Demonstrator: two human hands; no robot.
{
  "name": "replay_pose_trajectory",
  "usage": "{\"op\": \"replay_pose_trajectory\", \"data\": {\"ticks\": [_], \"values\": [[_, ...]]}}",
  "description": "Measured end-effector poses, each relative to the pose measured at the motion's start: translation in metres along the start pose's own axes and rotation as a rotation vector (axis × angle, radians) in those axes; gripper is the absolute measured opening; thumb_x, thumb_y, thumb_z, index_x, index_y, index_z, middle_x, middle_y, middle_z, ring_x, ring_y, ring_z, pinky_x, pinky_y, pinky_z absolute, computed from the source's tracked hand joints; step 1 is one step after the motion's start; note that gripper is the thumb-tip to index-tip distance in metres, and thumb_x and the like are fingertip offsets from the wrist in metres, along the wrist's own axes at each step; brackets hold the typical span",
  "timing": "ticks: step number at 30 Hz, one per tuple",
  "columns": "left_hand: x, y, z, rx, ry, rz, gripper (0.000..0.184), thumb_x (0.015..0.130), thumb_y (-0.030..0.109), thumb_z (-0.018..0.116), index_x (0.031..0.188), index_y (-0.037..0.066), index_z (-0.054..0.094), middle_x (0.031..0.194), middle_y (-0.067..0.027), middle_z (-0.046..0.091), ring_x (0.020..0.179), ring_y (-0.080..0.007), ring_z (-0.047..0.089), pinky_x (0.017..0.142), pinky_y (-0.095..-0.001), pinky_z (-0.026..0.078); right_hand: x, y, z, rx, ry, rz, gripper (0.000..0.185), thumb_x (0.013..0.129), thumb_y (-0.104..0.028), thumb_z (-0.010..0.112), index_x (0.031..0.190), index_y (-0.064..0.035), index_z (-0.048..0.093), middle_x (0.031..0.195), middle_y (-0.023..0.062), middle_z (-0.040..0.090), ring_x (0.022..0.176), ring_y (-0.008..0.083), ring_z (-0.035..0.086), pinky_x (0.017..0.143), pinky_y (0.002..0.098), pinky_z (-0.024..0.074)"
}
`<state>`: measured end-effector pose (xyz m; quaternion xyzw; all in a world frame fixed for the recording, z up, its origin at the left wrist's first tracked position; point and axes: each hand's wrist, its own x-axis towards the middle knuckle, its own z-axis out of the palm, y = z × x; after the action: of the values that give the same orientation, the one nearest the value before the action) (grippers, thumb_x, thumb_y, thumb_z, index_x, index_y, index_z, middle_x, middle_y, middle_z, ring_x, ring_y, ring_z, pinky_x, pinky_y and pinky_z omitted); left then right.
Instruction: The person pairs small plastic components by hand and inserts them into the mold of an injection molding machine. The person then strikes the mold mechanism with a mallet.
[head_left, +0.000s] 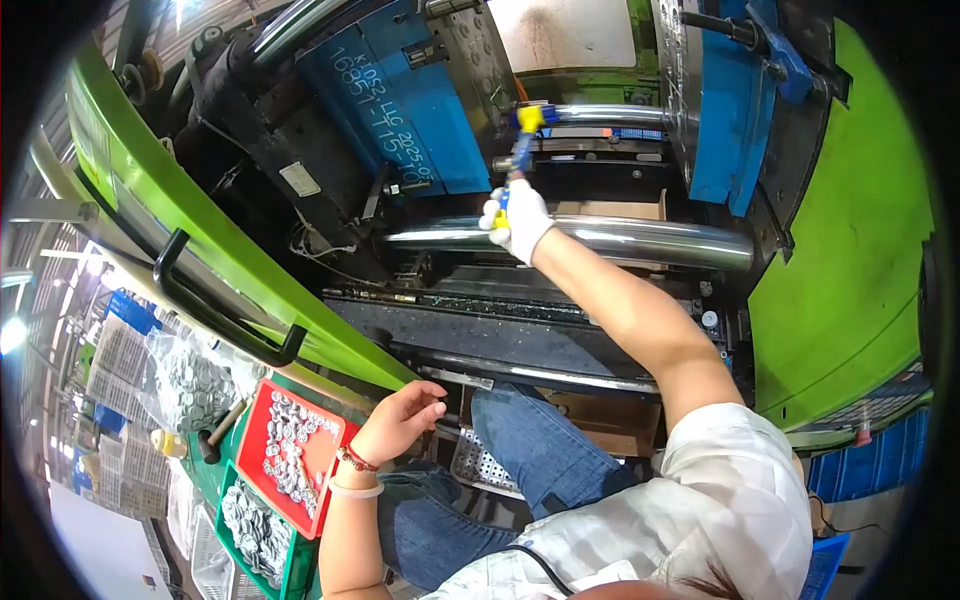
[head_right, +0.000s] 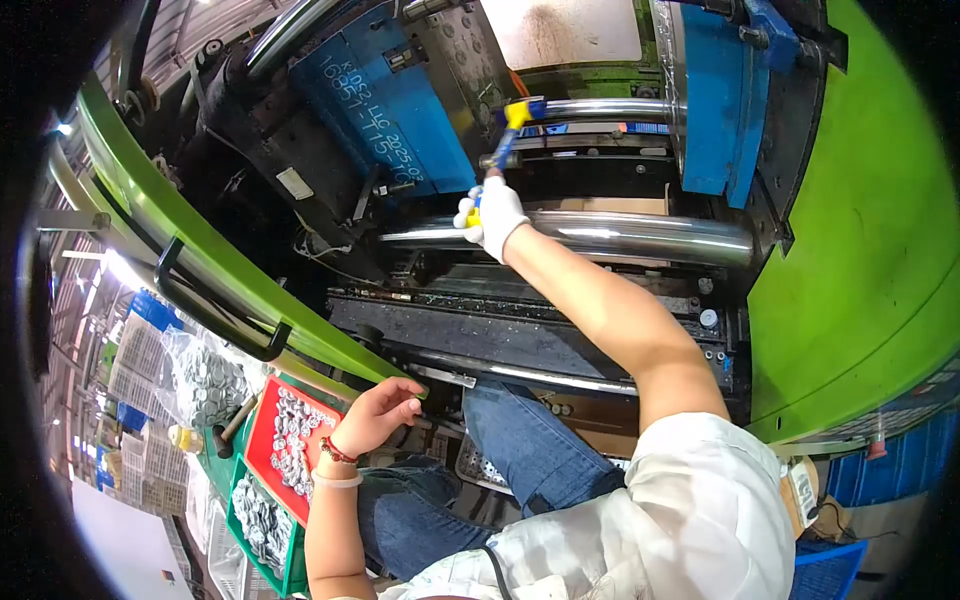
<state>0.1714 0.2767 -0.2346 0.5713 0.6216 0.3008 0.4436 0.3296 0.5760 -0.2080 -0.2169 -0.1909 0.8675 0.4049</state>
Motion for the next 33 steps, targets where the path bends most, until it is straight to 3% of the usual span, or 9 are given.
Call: {"op": "replay_pose_trajectory", "data": {"ticks": [7, 10, 13, 14, 19, 24, 27, 30, 33], "values": [[-0.001, 0.003, -0.001, 0.032, -0.017, 0.019, 0.024, 0.091, 0.012, 0.058, 0.112, 0.001, 0.053, 0.086, -0.0002, 0.058, 0.073, -0.0067, 0.054, 0.067, -0.0220, 0.047, -0.005, -0.069, -0.014, -0.036, 0.093, -0.476, 0.051, 0.096, -0.053, 0.029, 0.067, -0.0135, 0.043, 0.054, 0.0048, 0.048, 0.042, 0.0199, 0.048, 0.029, 0.0259, 0.0255], [-0.001, 0.003, -0.003, 0.020, -0.016, 0.004, 0.024, 0.091, 0.012, 0.058, 0.112, 0.001, 0.053, 0.087, -0.0001, 0.058, 0.074, -0.0067, 0.054, 0.067, -0.0218, 0.047, 0.025, -0.084, -0.006, 0.107, 0.107, -0.522, 0.047, 0.096, -0.054, 0.026, 0.076, -0.0136, 0.040, 0.057, 0.0055, 0.050, 0.044, 0.0214, 0.052, 0.032, 0.0267, 0.0287], [-0.001, 0.005, -0.002, -0.001, -0.002, 0.002, 0.024, 0.091, 0.012, 0.058, 0.111, 0.001, 0.053, 0.087, 0.0001, 0.057, 0.074, -0.0065, 0.053, 0.067, -0.0217, 0.047, 0.056, -0.077, 0.002, 0.076, 0.048, -0.301, 0.049, 0.092, -0.060, 0.029, 0.075, -0.0152, 0.039, 0.056, 0.0027, 0.047, 0.043, 0.0165, 0.049, 0.032, 0.0238, 0.0258], [0.000, 0.004, -0.002, -0.014, 0.003, 0.006, 0.024, 0.091, 0.012, 0.059, 0.111, 0.001, 0.053, 0.087, 0.0002, 0.057, 0.074, -0.0065, 0.053, 0.067, -0.0217, 0.047, 0.056, -0.076, 0.000, 0.045, -0.081, -0.031, 0.047, 0.092, -0.058, 0.032, 0.073, -0.0158, 0.040, 0.055, 0.0004, 0.045, 0.043, 0.0131, 0.046, 0.031, 0.0224, 0.0229], [0.005, 0.001, -0.004, 0.031, -0.027, 0.000, 0.024, 0.091, 0.013, 0.059, 0.111, 0.001, 0.053, 0.086, 0.0004, 0.057, 0.074, -0.0065, 0.053, 0.067, -0.0215, 0.047, 0.042, -0.091, -0.036, -0.031, -0.107, -0.144, 0.047, 0.098, -0.043, 0.026, 0.068, -0.0117, 0.044, 0.052, 0.0049, 0.047, 0.041, 0.0173, 0.046, 0.030, 0.0244, 0.0238], [0.004, 0.005, -0.001, 0.026, -0.030, -0.010, 0.024, 0.091, 0.012, 0.059, 0.111, 0.001, 0.054, 0.088, -0.0004, 0.059, 0.074, -0.0069, 0.054, 0.067, -0.0216, 0.047, 0.004, -0.081, -0.014, 0.072, 0.055, -0.402, 0.053, 0.096, -0.052, 0.025, 0.067, -0.0115, 0.042, 0.052, 0.0064, 0.047, 0.041, 0.0205, 0.047, 0.030, 0.0264, 0.0256], [0.003, 0.000, 0.000, 0.004, -0.020, 0.004, 0.024, 0.091, 0.012, 0.059, 0.111, 0.001, 0.053, 0.088, -0.0006, 0.059, 0.074, -0.0068, 0.054, 0.067, -0.0217, 0.047, -0.001, -0.048, -0.001, 0.089, 0.086, -0.389, 0.047, 0.096, -0.050, 0.029, 0.074, -0.0124, 0.045, 0.053, 0.0060, 0.047, 0.043, 0.0212, 0.049, 0.031, 0.0245, 0.0242], [0.003, -0.003, 0.000, 0.003, -0.019, 0.008, 0.025, 0.091, 0.013, 0.059, 0.112, 0.001, 0.053, 0.089, -0.0011, 0.059, 0.076, -0.0072, 0.055, 0.068, -0.0220, 0.048, -0.016, -0.016, -0.001, -0.160, -0.062, -0.044, 0.048, 0.096, -0.053, 0.026, 0.077, -0.0122, 0.043, 0.054, 0.0081, 0.049, 0.041, 0.0224, 0.049, 0.030, 0.0265, 0.0258], [0.003, -0.002, 0.001, 0.014, -0.040, 0.003, 0.026, 0.091, 0.013, 0.058, 0.113, 0.000, 0.053, 0.090, -0.0018, 0.059, 0.078, -0.0081, 0.057, 0.070, -0.0226, 0.048, -0.026, -0.021, 0.002, 0.014, -0.084, -0.058, 0.045, 0.096, -0.050, 0.027, 0.076, -0.0130, 0.043, 0.053, 0.0059, 0.048, 0.042, 0.0213, 0.048, 0.030, 0.0258, 0.0255]]}}
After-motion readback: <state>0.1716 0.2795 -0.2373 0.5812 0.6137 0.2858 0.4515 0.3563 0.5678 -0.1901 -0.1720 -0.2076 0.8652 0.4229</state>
